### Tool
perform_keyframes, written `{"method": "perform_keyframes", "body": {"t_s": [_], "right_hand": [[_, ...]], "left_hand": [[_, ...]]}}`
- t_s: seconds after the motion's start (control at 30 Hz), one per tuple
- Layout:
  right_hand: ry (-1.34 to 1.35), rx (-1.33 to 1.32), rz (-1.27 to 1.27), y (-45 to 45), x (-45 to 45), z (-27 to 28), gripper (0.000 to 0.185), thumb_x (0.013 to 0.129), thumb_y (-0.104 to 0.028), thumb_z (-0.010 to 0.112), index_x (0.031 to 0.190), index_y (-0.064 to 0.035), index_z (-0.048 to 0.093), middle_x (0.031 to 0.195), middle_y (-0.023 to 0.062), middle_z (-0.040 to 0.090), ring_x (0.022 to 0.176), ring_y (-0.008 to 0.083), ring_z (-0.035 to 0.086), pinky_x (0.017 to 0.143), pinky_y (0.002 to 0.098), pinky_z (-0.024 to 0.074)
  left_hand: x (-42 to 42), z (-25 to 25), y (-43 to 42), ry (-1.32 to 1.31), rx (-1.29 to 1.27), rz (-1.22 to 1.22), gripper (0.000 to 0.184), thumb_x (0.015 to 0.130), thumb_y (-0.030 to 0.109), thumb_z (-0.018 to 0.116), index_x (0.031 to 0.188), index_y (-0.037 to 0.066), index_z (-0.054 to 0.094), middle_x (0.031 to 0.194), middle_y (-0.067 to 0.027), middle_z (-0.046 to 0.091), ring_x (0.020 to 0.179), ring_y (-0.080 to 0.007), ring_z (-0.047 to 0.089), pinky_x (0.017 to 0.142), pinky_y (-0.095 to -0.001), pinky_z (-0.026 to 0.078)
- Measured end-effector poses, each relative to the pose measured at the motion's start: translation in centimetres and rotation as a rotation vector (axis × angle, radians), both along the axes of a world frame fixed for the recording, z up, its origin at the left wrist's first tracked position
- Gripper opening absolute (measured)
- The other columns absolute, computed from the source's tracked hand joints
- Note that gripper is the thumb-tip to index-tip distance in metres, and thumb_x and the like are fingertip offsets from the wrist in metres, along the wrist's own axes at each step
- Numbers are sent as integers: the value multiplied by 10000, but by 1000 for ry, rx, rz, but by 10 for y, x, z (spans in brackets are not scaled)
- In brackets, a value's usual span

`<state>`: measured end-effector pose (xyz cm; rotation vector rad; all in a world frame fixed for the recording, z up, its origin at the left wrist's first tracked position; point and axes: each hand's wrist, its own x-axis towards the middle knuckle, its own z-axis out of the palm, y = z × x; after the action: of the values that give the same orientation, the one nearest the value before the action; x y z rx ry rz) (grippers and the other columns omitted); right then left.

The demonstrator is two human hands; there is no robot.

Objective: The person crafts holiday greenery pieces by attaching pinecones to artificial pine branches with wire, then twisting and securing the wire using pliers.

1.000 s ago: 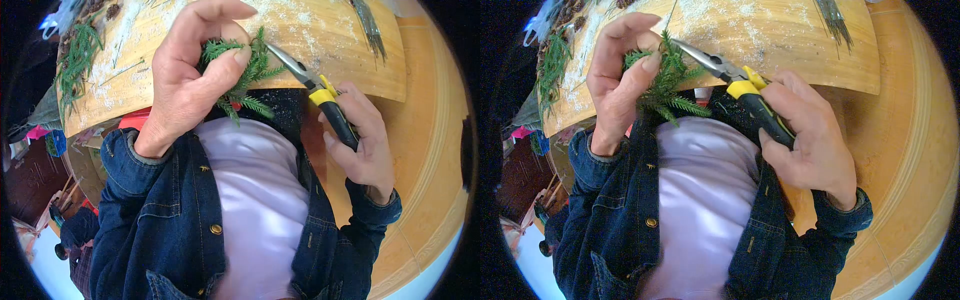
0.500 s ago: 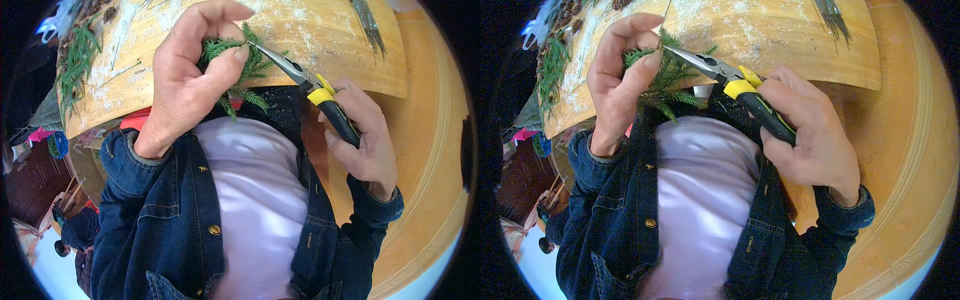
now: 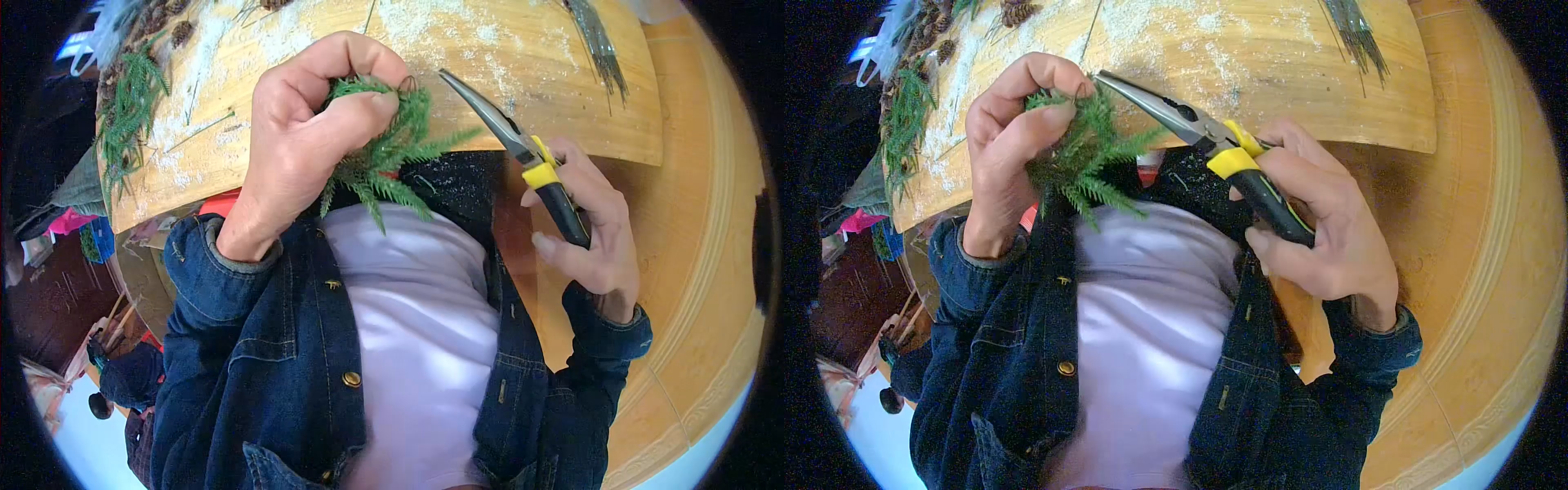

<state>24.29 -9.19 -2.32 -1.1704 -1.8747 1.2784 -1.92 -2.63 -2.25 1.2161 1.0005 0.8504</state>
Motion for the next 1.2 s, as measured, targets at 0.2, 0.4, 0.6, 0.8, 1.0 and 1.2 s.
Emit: {"method": "perform_keyframes", "body": {"t_s": [0.2, 0.4, 0.6, 0.8, 1.0, 1.2], "right_hand": [[35, -128, 32, 3, 3, 5, 455, 509, -329, 640, 838, -16, 616, 1072, 168, 528, 1004, 303, 484, 935, 376, 321], [95, -94, 65, 2, -1, 3, 460, 503, -343, 639, 830, -19, 617, 1056, 168, 525, 994, 296, 487, 917, 371, 333], [63, -154, 49, 2, 0, 7, 428, 512, -336, 633, 799, -19, 605, 1019, 165, 528, 936, 285, 504, 862, 351, 366], [4, -26, 59, 4, -2, 7, 319, 536, -167, 624, 806, -4, 574, 923, 150, 495, 839, 276, 488, 767, 313, 374], [-121, 61, 45, -1, -1, 7, 274, 528, -67, 618, 789, 8, 582, 926, 148, 523, 856, 268, 515, 787, 279, 379], [-140, 8, 13, -5, -2, 4, 292, 534, -82, 620, 808, 13, 589, 940, 147, 509, 856, 256, 496, 790, 285, 375]], "left_hand": [[6, 12, 2, -208, -67, -95, 349, 665, 136, 534, 947, -68, 561, 816, -99, 606, 695, -135, 575, 629, -224, 456], [5, 16, 6, -137, -161, -206, 387, 655, 146, 541, 968, -82, 547, 819, -122, 610, 708, -167, 592, 653, -249, 481], [8, 19, 7, -44, -150, -234, 385, 653, 139, 536, 968, -82, 549, 831, -134, 623, 718, -170, 602, 667, -252, 488], [10, 12, 3, -161, -151, -149, 377, 655, 146, 528, 957, -79, 550, 810, -133, 630, 690, -166, 600, 651, -248, 488], [9, 12, 3, -141, -164, -174, 359, 654, 156, 526, 931, -72, 551, 791, -129, 629, 645, -156, 580, 607, -238, 466], [10, 9, 4, -95, -110, -202, 398, 657, 151, 526, 988, -69, 526, 790, -113, 618, 646, -138, 564, 600, -225, 445]]}}
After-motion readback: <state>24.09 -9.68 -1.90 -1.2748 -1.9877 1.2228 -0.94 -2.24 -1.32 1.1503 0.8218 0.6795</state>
